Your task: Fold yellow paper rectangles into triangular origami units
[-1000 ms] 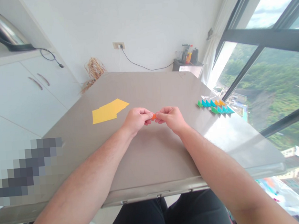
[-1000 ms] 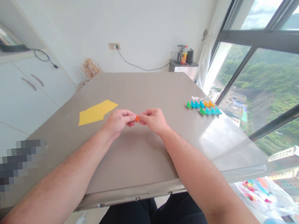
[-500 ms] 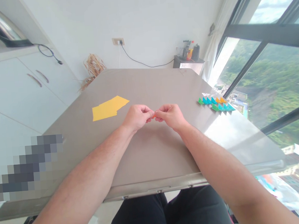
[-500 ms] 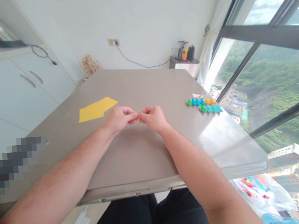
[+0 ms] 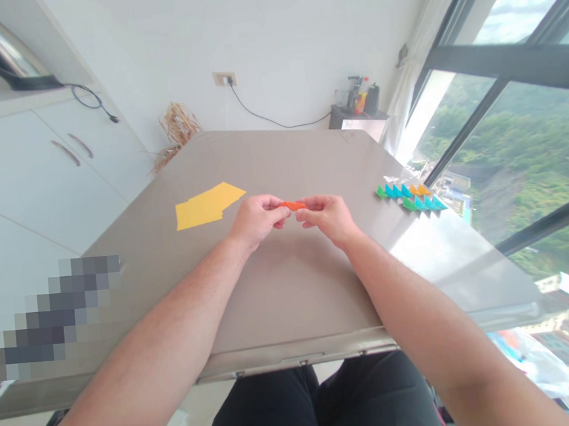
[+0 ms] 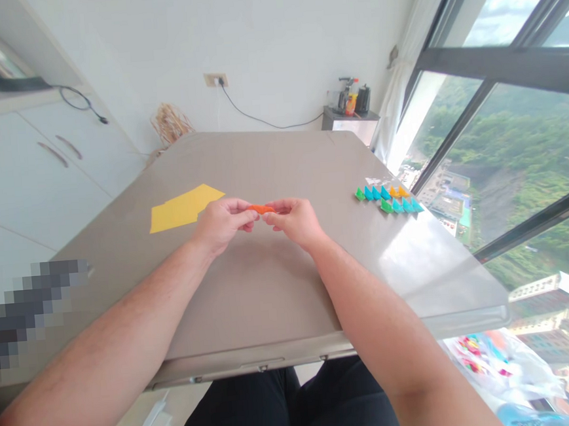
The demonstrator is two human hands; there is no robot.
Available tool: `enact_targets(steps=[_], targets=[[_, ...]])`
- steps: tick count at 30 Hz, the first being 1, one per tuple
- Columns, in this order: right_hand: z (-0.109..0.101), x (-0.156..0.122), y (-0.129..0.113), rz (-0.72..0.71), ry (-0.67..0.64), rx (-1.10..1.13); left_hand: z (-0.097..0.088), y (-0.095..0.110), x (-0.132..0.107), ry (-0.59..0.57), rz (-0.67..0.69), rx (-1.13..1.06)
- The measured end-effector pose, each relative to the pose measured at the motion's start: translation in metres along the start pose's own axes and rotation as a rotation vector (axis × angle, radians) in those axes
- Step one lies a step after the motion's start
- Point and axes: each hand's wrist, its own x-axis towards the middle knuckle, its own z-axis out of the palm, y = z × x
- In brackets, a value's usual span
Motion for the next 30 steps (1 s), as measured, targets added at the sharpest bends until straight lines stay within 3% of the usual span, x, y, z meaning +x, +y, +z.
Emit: enact_targets(steps=[15,20,23,30], targets=[[0.0027,-0.0011,0.0022,0.005,0.01,-0.032,0.0059,-0.0018,-0.0002,-0.016,0.002,-0.087],[0.0002,-0.0006,0.0019,0.055,-0.019,0.028,0.004,-0.0004,-0.0005,-0.064,-0.072,-0.135],[-0.0016,-0.001,-0.0003,0.09,-0.021,0.069,0.0031,0.0012,-0.0024,-0.083,-0.036,-0.189],[0.0026,-0.0017,-0.0002,0.047,0.003,-0.053,0.0048,-0.0014,-0.0011,0.022,0.022,-0.175]])
